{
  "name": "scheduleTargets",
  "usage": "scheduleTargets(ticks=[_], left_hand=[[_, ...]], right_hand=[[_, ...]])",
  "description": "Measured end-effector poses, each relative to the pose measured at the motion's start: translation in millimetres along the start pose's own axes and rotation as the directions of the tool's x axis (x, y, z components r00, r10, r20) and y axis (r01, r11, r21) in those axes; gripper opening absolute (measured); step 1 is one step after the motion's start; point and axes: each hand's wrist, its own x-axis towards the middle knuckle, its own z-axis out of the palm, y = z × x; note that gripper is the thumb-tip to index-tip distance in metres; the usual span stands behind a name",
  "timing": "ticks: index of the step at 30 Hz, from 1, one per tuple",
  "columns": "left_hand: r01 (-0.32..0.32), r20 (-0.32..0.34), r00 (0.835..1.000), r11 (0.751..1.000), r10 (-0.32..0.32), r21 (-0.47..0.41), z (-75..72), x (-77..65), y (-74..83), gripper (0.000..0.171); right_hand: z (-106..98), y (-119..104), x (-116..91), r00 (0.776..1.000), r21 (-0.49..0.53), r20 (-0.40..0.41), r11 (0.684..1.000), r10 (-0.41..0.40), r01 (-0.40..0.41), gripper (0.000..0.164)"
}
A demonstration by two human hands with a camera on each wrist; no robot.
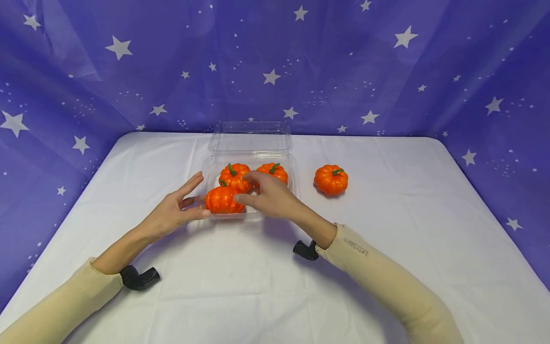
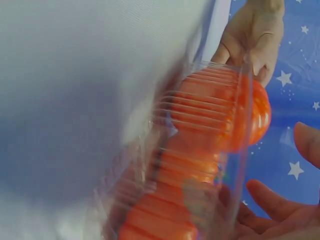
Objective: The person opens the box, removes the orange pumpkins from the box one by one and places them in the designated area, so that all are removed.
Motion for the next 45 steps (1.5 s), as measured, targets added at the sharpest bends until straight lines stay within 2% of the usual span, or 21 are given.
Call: scheduleTargets(ticks=[11, 22, 32, 45], left_hand=[[-0.01, 0.005, 1.0, 1.0, 0.01, 0.001, 0.7, 0.4, -1.9, 0.092], [-0.012, 0.003, 1.0, 1.0, 0.012, 0.002, 1.3, 1.0, -0.5, 0.092], [-0.013, 0.002, 1.0, 1.0, 0.013, 0.009, 0.8, 0.4, -0.9, 0.092], [-0.009, 0.0, 1.0, 1.0, 0.009, -0.003, 0.3, 0.5, -2.0, 0.093]], right_hand=[[15.0, 7.7, 7.8, 1.0, -0.036, 0.03, 0.999, 0.001, 0.0, 0.057], [19.8, 9.6, 10.4, 0.999, 0.078, 0.046, 0.997, 0.013, -0.016, 0.049], [22.1, 12.6, 12.8, 0.999, 0.093, 0.045, 0.995, 0.028, -0.032, 0.046], [23.1, 17.2, 14.0, 0.999, 0.052, 0.036, 0.999, -0.003, 0.001, 0.05]])
